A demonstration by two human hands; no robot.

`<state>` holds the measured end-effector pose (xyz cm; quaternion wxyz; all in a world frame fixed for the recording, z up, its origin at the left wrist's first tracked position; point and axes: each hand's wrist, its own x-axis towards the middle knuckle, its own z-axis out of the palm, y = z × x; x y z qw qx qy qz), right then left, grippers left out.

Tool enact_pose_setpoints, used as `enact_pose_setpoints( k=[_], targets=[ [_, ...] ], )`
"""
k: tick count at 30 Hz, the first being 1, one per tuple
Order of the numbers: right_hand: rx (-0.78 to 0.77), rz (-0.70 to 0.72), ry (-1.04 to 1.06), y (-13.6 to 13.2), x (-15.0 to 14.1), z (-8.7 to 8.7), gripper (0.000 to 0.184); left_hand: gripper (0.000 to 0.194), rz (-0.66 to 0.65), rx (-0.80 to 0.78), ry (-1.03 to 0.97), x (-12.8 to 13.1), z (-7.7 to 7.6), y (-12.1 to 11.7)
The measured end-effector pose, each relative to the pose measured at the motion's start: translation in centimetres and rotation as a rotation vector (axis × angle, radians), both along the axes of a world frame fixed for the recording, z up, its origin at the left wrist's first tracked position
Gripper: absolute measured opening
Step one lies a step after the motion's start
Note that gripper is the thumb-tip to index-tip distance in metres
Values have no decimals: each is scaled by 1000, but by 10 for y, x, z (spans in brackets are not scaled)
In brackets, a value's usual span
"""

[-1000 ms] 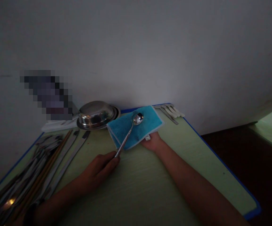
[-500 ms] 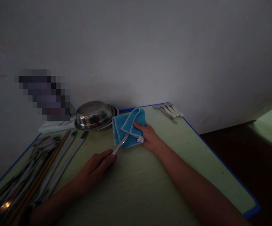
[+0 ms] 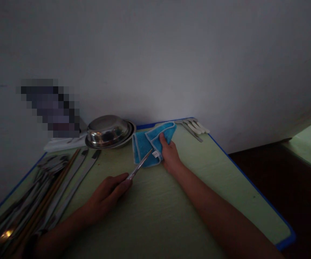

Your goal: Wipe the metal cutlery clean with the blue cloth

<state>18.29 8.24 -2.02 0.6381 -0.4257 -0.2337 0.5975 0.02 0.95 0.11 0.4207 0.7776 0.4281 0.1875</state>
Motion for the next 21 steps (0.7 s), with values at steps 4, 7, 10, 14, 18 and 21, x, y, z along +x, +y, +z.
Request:
enact_pose_setpoints(
  k=[4, 7, 10, 14, 18, 21],
  targets=[
    [39, 69, 14, 2, 4, -4, 21, 30, -58, 19, 2, 0, -1, -1],
    [47, 138, 1, 2, 7, -6, 20, 24, -60, 42, 7, 1, -5, 0],
    [50, 199, -14, 1, 8, -4, 21, 16, 39, 62, -53, 1, -11, 1],
    [25, 247, -2, 0, 10, 1, 21, 22, 146, 145, -195, 0, -13, 0],
    [-23, 272, 43, 0, 11, 4, 18, 19, 62, 260, -218, 0, -11, -1],
    [-41, 303, 80, 1, 12, 4, 17, 23, 50, 232, -305, -1, -12, -2]
  ],
)
